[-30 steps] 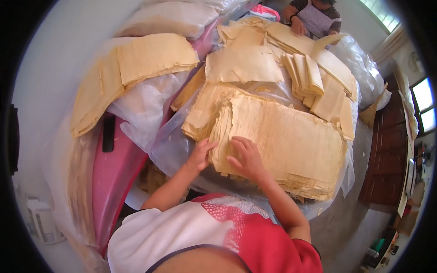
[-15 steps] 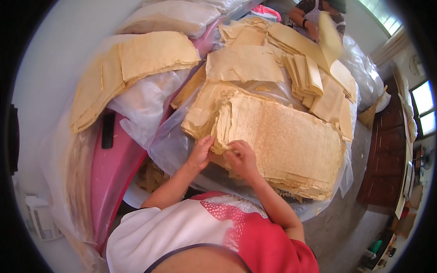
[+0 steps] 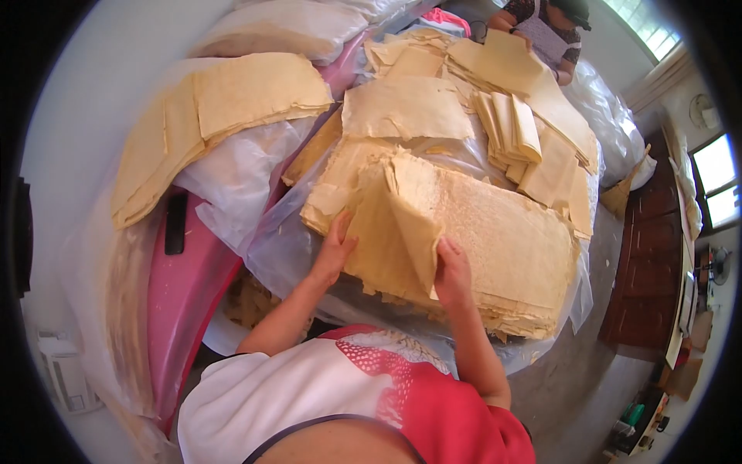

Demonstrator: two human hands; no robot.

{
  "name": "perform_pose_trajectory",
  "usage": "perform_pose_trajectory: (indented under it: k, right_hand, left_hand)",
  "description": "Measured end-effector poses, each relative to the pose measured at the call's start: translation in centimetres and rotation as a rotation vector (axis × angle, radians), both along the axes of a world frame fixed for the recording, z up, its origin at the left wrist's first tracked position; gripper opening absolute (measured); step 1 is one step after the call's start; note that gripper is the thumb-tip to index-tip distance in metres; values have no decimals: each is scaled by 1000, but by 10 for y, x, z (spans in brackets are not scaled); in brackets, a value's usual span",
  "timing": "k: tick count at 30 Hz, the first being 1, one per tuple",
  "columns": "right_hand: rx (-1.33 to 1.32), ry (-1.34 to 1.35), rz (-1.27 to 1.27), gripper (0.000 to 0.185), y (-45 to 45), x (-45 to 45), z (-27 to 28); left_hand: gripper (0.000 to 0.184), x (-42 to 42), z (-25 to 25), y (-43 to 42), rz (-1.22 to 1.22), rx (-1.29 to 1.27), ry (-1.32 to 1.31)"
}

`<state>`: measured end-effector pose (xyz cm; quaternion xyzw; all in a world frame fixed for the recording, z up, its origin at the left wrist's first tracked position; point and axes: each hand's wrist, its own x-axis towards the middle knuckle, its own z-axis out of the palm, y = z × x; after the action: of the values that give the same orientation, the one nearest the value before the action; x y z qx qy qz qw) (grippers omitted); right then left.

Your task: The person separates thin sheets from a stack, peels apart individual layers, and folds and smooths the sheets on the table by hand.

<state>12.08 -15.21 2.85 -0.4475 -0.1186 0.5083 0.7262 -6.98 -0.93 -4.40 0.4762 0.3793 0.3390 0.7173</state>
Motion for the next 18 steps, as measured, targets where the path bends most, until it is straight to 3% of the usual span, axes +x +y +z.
perform_pose_trajectory:
  k: [2, 4, 5, 7, 8, 10, 12, 14, 15, 17, 18]
  right_hand:
    - [-57, -28, 12, 24, 4, -12, 1]
    - [-163, -558, 182, 21, 10, -17, -7]
    - [-204, -572, 165, 19, 12, -24, -10]
    - [-176, -516, 134, 19, 15, -26, -10]
    - [-155, -464, 109, 18, 15, -27, -11]
    - [-145, -414, 68, 17, 16, -22, -7]
    - [-133, -366, 24, 16, 15, -19, -10]
    - [-131, -770, 192, 13, 12, -18, -19]
    - [-133, -770, 189, 13, 12, -20, -14]
    - [-97, -1272, 316, 15, 12, -31, -3]
    - [-98, -1270, 315, 15, 11, -32, -7]
  left_hand:
    - [25, 0, 0, 2, 52, 42, -24]
    - [24, -4, -2, 7, -111, 16, 140]
    - [24, -5, -3, 8, -114, 20, 142]
    - [22, -9, -3, 9, -110, -279, -40]
    - [22, -12, -3, 10, -111, -279, -38]
    - [17, -15, 0, 10, -272, 40, 266]
    - [16, -13, 3, 6, -233, -61, 145]
    - [15, -11, 5, 5, -198, -163, 24]
    - [14, -11, 6, 6, -198, -150, 43]
    - [13, -13, 3, 6, -204, -140, 68]
    - [12, -13, 0, 7, -207, -143, 77]
